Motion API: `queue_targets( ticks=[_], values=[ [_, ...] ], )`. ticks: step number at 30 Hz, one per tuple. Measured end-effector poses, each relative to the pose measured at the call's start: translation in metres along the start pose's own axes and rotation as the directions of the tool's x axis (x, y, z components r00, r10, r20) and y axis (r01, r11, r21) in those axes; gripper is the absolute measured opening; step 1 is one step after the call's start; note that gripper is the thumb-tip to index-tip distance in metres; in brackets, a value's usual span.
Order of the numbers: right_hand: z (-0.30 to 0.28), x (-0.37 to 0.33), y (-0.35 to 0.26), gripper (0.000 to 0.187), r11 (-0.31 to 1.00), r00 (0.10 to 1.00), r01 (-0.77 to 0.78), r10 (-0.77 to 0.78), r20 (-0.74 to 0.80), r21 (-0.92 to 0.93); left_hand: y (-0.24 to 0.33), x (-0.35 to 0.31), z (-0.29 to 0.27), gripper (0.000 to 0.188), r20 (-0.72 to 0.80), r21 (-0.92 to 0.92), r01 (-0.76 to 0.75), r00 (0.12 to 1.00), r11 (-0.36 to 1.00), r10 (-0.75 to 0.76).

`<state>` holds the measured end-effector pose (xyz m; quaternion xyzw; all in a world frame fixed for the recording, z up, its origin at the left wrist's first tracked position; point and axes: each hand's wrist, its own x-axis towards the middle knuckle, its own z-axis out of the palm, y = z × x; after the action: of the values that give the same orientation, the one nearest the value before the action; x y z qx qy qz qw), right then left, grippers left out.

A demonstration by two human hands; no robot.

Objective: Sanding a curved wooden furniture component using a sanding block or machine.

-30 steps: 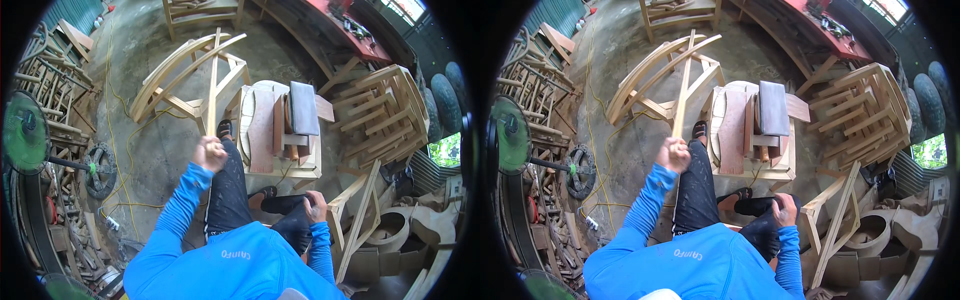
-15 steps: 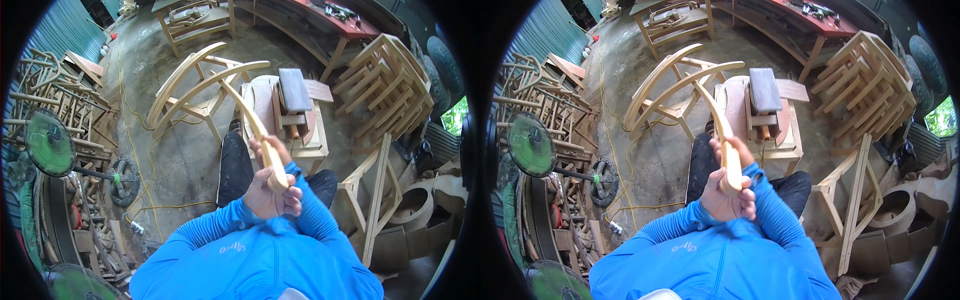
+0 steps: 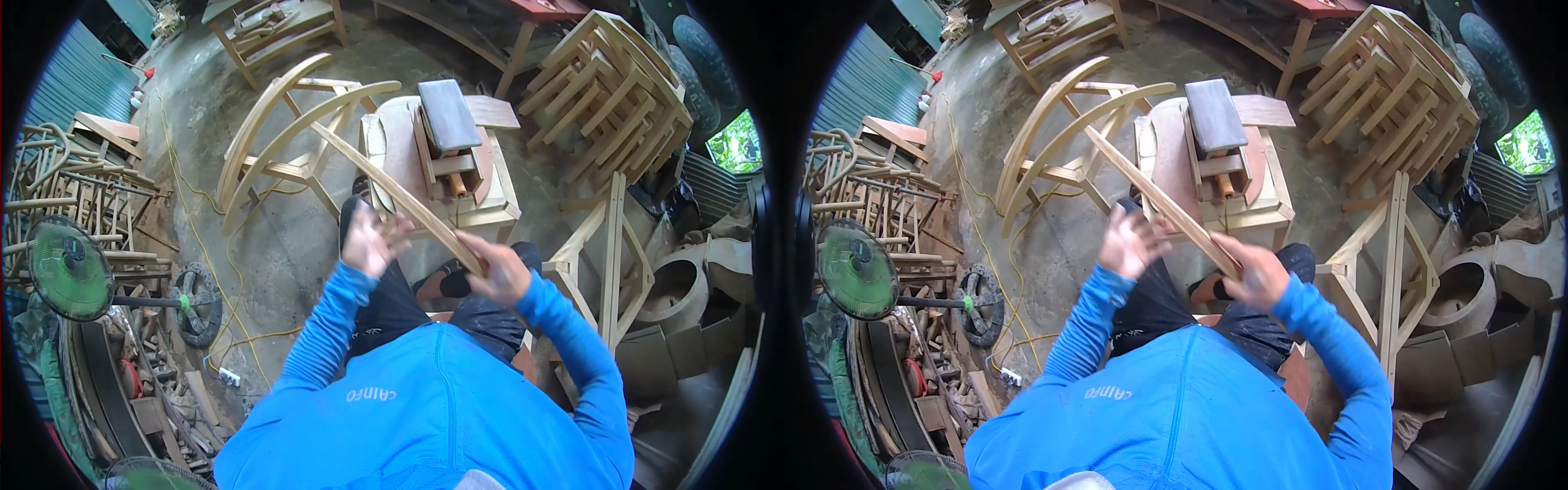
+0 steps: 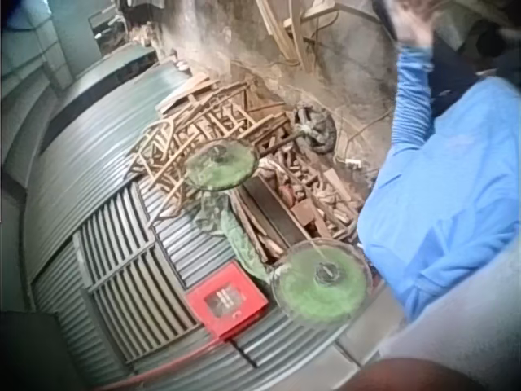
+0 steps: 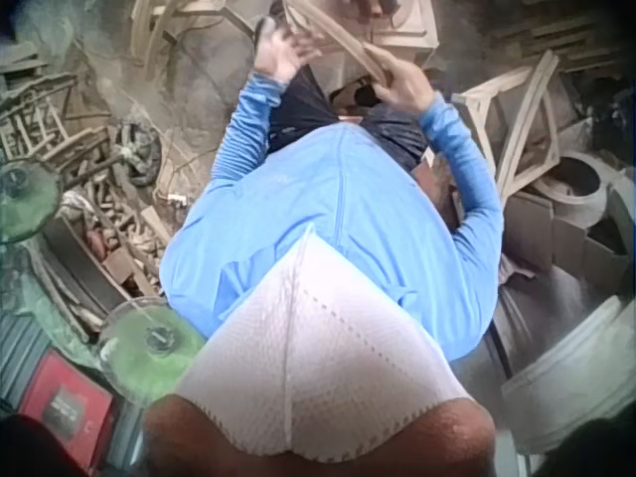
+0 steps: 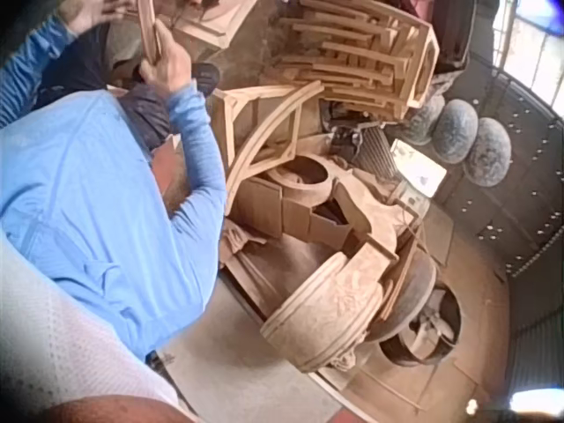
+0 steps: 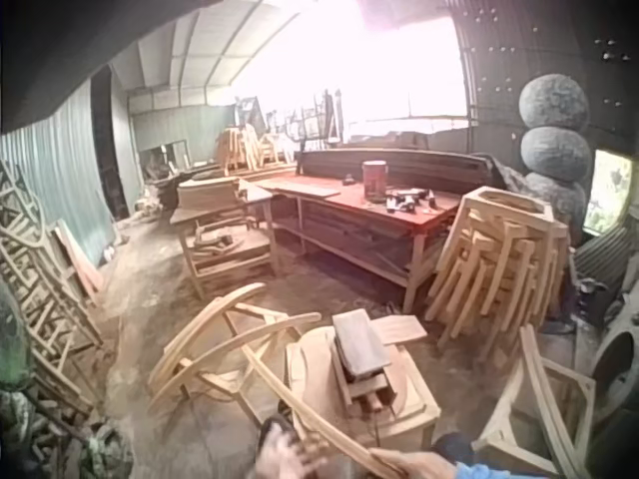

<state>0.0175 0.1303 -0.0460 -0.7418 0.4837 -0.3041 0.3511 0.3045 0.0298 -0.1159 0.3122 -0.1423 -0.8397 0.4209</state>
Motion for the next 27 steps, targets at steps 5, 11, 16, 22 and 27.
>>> queue_targets(
  ticks=[5, 11, 16, 22, 27],
  values=[
    [-0.003, -0.148, 0.025, 0.078, 0.912, 0.997, 0.072, -0.062, 0.037, -0.404, 0.051, 0.082, -0.039, 0.052, -0.416, 0.005, -0.152, 0.898, 0.988, 0.140],
    [0.034, -0.228, 0.032, 0.079, 0.859, 0.900, -0.427, 0.374, -0.225, -0.282, -0.062, 0.061, 0.100, 0.037, -0.082, 0.029, -0.151, 0.985, 0.988, 0.153],
    [0.032, -0.277, 0.030, 0.059, 0.811, 0.830, -0.439, 0.202, -0.520, -0.385, -0.060, 0.141, 0.120, 0.091, 0.425, 0.865, -0.487, 0.582, -0.122, 0.693],
    [0.036, -0.301, 0.046, 0.064, 0.707, 0.832, -0.513, 0.272, -0.483, -0.486, -0.033, 0.219, 0.129, 0.088, 0.299, 0.757, 0.064, 0.851, -0.650, 0.432],
    [0.029, -0.281, 0.057, 0.068, 0.765, 0.843, -0.493, 0.301, -0.447, -0.414, -0.034, 0.249, 0.120, 0.077, 0.282, 0.765, 0.115, 0.825, -0.633, 0.490]
  ],
)
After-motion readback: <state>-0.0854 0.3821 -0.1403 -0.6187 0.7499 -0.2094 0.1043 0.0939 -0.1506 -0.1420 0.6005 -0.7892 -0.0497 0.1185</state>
